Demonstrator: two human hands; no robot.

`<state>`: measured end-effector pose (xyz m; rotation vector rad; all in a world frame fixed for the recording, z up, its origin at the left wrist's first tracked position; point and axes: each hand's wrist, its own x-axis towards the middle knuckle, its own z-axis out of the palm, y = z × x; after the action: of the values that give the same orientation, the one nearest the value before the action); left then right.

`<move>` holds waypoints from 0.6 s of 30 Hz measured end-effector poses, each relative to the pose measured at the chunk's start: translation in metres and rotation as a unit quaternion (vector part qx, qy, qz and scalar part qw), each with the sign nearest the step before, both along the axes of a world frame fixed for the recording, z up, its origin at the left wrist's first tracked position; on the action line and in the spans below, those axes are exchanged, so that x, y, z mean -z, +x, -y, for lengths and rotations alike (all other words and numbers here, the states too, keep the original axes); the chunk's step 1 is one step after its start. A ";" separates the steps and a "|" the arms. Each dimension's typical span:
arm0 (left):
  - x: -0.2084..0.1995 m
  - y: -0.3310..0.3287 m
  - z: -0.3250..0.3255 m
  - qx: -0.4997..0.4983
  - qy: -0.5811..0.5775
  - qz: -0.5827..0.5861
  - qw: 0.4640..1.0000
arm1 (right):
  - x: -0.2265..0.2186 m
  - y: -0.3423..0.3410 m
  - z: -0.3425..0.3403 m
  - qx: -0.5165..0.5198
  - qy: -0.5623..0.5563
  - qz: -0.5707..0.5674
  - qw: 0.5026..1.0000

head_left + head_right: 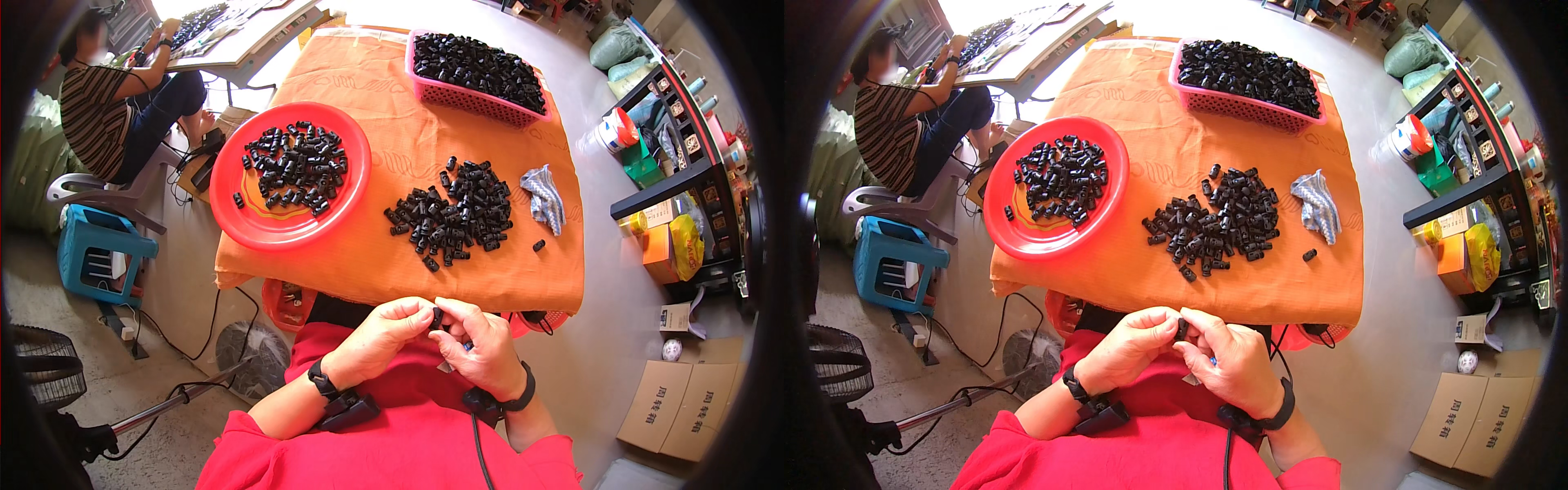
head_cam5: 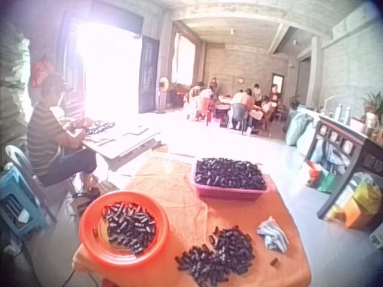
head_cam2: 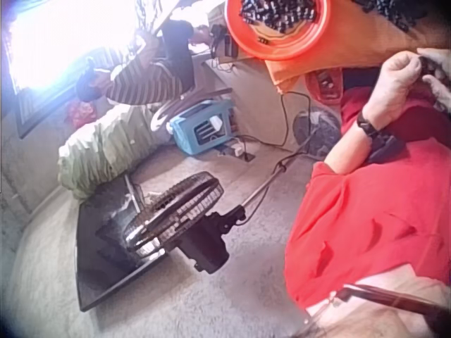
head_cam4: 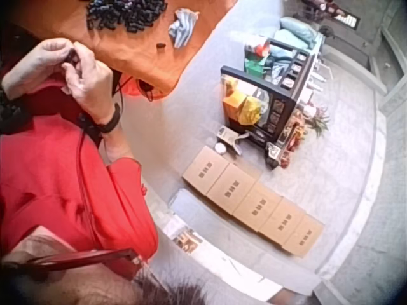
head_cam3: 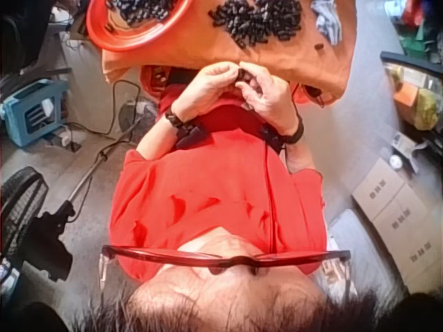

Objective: Manually assemble small black plastic or rubber components at a table.

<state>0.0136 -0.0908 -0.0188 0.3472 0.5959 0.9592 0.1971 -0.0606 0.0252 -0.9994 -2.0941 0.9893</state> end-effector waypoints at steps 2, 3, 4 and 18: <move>-0.001 0.001 0.000 -0.003 -0.008 -0.015 1.000 | -0.001 0.000 0.000 0.004 0.052 0.030 0.998; -0.001 0.001 0.000 -0.002 -0.008 -0.015 1.000 | -0.002 0.000 0.000 0.005 0.052 0.030 0.998; -0.001 0.002 0.000 -0.007 -0.009 -0.018 1.000 | -0.003 0.000 0.000 0.005 0.042 0.039 0.998; -0.005 0.003 -0.001 0.008 -0.015 -0.001 1.000 | -0.016 -0.005 0.001 -0.001 0.018 0.044 0.999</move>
<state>0.0166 -0.0896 -0.0136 0.3265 0.6081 0.9332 0.1920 -0.0614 0.0415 -1.0407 -2.1766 0.9212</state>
